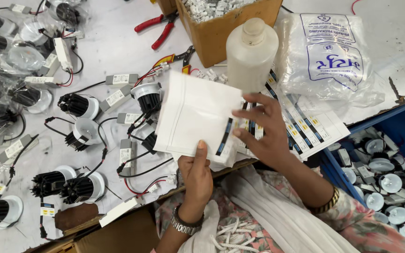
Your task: The person peels small labels from a sheet and applies them to electronic drivers and light fixtures on a table.
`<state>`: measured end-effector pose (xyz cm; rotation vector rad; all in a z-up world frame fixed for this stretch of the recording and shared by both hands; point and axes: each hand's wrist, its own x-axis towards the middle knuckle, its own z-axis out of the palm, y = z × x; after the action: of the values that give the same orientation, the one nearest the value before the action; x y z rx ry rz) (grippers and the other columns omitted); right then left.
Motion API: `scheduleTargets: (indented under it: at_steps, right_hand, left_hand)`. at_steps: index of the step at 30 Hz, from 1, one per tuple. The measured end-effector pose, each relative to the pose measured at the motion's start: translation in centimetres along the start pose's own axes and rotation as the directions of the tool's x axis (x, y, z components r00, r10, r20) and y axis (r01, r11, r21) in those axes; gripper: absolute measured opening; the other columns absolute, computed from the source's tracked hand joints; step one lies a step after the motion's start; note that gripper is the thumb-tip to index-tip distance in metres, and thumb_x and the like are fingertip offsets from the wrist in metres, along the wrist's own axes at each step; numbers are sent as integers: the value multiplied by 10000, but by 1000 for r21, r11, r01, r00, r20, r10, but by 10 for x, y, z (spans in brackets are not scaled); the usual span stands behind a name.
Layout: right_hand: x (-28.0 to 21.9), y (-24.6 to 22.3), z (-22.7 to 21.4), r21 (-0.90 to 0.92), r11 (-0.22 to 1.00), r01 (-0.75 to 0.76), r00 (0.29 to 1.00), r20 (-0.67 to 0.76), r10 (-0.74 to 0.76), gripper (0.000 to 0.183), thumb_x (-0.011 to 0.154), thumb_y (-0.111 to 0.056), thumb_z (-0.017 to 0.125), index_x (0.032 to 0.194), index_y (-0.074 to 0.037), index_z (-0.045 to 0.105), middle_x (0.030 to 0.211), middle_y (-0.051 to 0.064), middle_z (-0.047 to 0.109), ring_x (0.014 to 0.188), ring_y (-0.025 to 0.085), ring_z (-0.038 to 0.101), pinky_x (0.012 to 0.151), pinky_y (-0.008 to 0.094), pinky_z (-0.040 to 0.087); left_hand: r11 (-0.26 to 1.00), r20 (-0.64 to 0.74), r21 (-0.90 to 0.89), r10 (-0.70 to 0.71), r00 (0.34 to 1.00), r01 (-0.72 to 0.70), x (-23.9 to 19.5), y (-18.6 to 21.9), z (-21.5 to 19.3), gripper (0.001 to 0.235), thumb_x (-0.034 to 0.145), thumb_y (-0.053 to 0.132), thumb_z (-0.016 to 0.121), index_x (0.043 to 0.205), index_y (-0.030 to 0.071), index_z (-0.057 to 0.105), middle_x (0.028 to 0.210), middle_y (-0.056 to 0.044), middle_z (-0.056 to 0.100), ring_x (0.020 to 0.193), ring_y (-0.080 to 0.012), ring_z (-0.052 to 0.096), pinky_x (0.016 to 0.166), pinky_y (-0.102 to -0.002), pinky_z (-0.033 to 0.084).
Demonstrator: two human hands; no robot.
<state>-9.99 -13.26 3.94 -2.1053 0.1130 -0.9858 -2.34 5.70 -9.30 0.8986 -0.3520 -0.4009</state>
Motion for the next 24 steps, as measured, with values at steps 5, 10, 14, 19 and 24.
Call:
scheduleTargets:
  at_steps: [5, 10, 14, 19, 24]
  right_hand:
    - [-1, 11, 11, 374, 877, -300, 948, 223, 229, 337, 867, -49, 802, 1197, -18, 741, 1298, 136, 677, 1230, 218, 630, 1060, 358, 500]
    - [-22, 25, 24, 586, 637, -500, 860, 251, 444, 282, 853, 19, 792, 1131, 41, 749, 1152, 111, 748, 1042, 169, 703, 924, 307, 584]
    - [-34, 26, 33, 473, 819, -324, 933, 18, 358, 267, 863, 31, 820, 1123, 25, 759, 1101, 131, 781, 993, 166, 730, 911, 289, 587]
    - [-33, 15, 35, 215, 967, -137, 979, -118, 166, 239, 866, 21, 824, 1097, 1, 762, 1108, 148, 777, 989, 187, 751, 895, 280, 593]
    - [-24, 7, 31, -82, 985, 154, 970, -175, -166, 204, 824, -36, 851, 989, -41, 731, 1115, 118, 747, 1083, 260, 723, 899, 351, 554]
  left_hand:
    - [967, 18, -207, -149, 989, 150, 11, 57, 49, 295, 1047, 130, 575, 1251, -78, 620, 1203, -138, 691, 1087, -174, 673, 946, -331, 540]
    - [894, 97, -382, -214, 972, 235, 12, 69, 60, 311, 1033, 96, 594, 1294, -72, 576, 1213, -155, 690, 1103, -224, 684, 953, -380, 548]
    - [985, 41, -99, -140, 989, 143, 13, 71, 71, 383, 967, 97, 683, 1304, -43, 565, 1210, -92, 672, 1080, -163, 665, 925, -323, 538]
    - [989, -141, 103, -90, 986, 105, 21, 69, 82, 334, 938, 92, 742, 1212, -75, 648, 1123, -95, 709, 992, -147, 669, 861, -291, 538]
    - [992, -197, 91, -68, 978, 88, 24, 66, 84, 286, 940, 90, 733, 1164, -75, 670, 1092, -96, 721, 964, -142, 674, 851, -288, 540]
